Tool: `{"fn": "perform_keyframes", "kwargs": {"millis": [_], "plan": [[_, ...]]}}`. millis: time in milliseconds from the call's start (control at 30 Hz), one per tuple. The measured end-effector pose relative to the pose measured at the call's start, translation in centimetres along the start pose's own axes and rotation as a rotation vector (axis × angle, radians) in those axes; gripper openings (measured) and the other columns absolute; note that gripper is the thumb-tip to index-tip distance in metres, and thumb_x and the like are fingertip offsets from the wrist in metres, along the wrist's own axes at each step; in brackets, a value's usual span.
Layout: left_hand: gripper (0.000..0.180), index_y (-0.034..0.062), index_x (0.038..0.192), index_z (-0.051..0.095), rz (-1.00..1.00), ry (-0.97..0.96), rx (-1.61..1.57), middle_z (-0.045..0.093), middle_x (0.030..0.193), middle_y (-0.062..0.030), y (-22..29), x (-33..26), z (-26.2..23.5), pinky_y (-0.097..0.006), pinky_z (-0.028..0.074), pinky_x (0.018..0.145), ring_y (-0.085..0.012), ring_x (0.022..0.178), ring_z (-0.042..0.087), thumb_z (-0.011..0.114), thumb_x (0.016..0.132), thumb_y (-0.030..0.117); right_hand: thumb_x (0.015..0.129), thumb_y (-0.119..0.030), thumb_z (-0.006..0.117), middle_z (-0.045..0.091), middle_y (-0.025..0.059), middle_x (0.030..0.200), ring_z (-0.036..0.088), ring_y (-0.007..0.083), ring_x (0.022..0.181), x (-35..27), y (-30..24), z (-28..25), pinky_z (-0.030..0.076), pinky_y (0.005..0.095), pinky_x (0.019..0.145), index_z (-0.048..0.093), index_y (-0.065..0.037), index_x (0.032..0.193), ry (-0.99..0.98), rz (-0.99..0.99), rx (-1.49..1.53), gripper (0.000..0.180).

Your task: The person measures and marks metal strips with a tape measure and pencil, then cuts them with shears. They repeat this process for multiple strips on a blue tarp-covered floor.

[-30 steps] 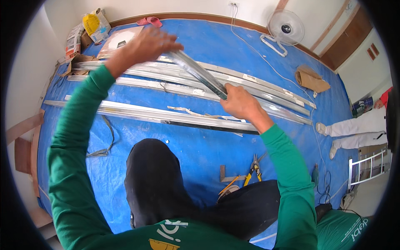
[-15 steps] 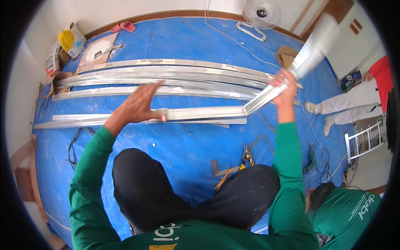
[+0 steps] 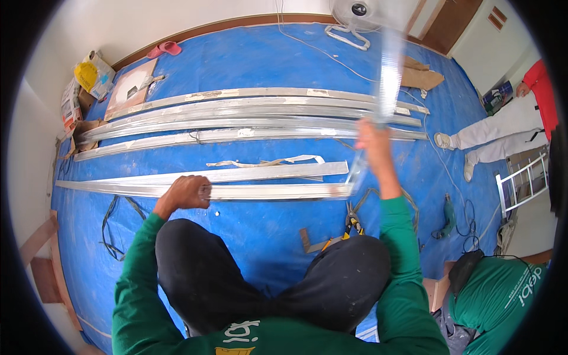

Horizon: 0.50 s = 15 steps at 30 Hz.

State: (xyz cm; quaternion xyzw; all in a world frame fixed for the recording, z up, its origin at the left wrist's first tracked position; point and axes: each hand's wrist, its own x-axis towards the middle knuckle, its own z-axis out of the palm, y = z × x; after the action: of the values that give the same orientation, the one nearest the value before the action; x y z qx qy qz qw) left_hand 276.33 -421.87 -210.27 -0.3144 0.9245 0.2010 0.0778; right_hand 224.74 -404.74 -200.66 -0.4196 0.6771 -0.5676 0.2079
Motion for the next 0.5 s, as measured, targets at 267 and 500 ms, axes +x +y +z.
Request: {"fn": "perform_keyframes", "kwargs": {"millis": [267, 500], "plan": [[0.128, 0.0138, 0.165, 0.045, -1.077, 1.117, -0.464, 0.038, 0.170, -0.0229, -3.2, -8.3, 13.9, -0.062, 0.039, 0.124, -0.0465, 0.152, 0.045, 0.102, 0.061, 0.061, 0.095, -0.033, 0.070, 0.075, 0.0341, 0.096, 0.074, 0.0535, 0.092, -8.2, -1.7, 14.3, 0.059, 0.0605, 0.083, 0.063, 0.008, 0.112, -0.848, -0.188, -0.509, 0.044], [0.136, 0.0110, 0.168, 0.035, -0.229, 0.813, -2.444, 0.036, 0.172, -0.0222, -0.7, -5.2, 15.2, -0.066, 0.041, 0.122, -0.0457, 0.154, 0.044, 0.085, 0.065, 0.084, 0.099, -0.043, 0.070, 0.075, 0.0329, 0.093, 0.076, 0.0487, 0.093, -7.9, -1.7, 17.2, 0.061, 0.0563, 0.084, 0.061, 0.010, 0.113, -0.876, -0.199, -0.562, 0.056]]}}
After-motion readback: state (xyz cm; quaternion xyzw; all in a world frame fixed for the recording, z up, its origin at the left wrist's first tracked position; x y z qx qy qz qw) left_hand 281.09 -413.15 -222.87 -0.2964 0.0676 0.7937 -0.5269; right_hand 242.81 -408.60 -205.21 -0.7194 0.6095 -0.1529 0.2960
